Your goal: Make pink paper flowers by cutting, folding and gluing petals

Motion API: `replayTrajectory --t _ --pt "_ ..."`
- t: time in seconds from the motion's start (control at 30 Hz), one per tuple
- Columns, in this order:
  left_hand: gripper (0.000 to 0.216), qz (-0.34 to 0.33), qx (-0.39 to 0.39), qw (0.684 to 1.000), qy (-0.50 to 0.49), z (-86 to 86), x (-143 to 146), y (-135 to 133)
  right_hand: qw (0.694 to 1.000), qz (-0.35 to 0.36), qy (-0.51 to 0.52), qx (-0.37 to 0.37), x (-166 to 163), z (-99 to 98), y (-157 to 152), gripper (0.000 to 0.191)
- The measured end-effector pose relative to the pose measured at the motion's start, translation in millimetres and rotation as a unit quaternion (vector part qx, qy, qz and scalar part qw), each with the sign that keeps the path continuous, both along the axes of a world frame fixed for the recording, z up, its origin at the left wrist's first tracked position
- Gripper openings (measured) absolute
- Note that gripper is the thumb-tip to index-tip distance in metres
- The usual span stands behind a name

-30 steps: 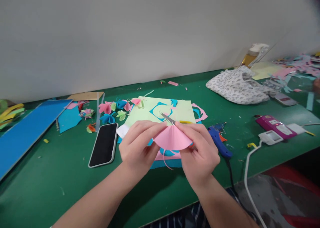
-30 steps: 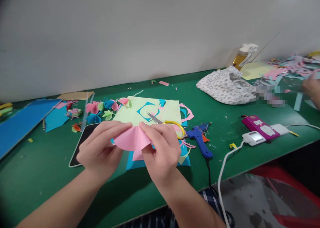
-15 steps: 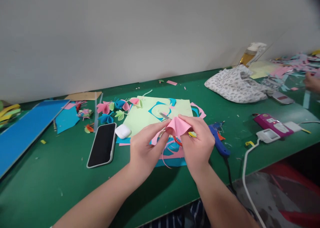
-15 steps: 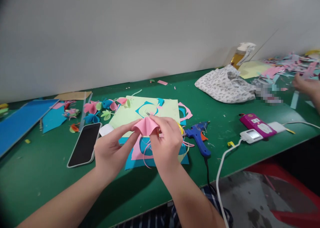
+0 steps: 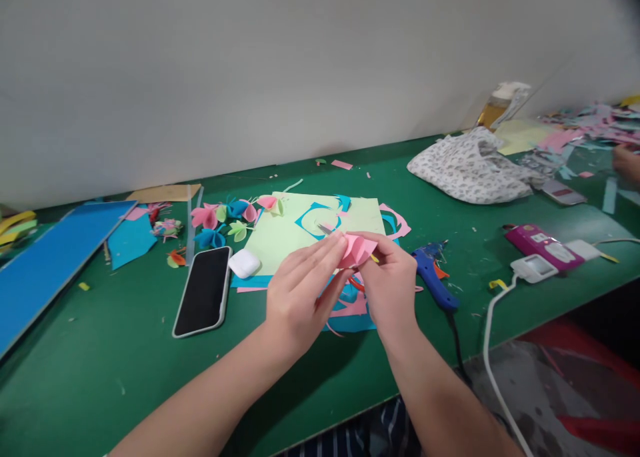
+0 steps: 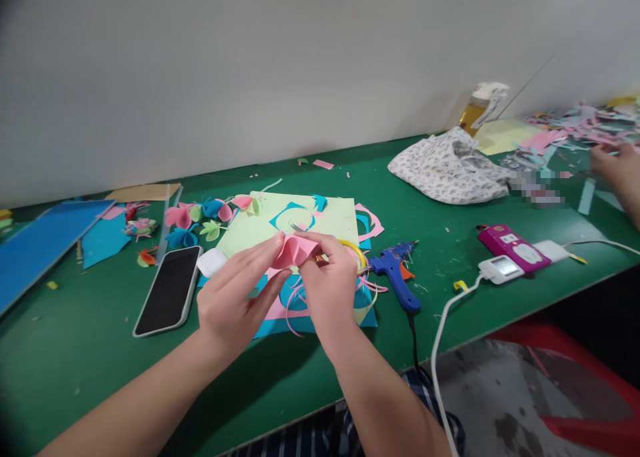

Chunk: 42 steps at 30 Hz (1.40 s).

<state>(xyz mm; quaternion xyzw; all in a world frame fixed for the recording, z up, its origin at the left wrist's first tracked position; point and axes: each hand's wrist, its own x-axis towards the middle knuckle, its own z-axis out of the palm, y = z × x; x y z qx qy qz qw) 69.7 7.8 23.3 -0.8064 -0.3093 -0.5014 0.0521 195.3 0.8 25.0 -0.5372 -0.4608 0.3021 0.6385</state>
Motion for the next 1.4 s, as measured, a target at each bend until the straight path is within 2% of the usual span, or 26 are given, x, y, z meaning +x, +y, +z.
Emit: replayTrajectory --t 0.2,0.6,0.73,0.8,0.97,1.07,1.2,1.4 --pt "0.042 0.0 0.015 1.0 0.014 1.2 0 1 1.0 0.014 0.018 -0.001 -2 -0.5 0 0.028" --pt "0.042 -0.031 -0.077 0.996 -0.036 4.5 1 -3 0.999 0.019 0.036 -0.009 0 -2.5 2 0.027" --pt "0.03 0.019 -0.151 0.984 -0.094 8.9 -1 -4 0.999 0.034 0.015 -0.022 2 -1.9 1 0.029" --pt "0.028 0.055 -0.162 0.98 -0.106 8.9 -3 -2 1.0 0.022 -0.01 -0.014 2 -1.2 1 0.027" --pt "0.022 0.122 -0.163 0.975 -0.085 8.6 -6 -1 0.993 -0.042 -0.096 0.052 -1 -2.1 -1 0.024" --pt "0.019 0.144 -0.177 0.971 -0.073 10.0 -6 -4 0.973 -0.082 -0.172 0.128 -4 -5.2 -2 0.029" --pt "0.022 0.138 -0.188 0.968 -0.093 8.7 -6 -6 0.932 -0.119 -0.259 0.226 -6 -7.3 -3 0.024" --pt "0.029 0.129 -0.191 0.966 -0.117 7.2 -8 -6 0.903 -0.128 -0.299 0.28 -8 -6.4 -4 0.021"
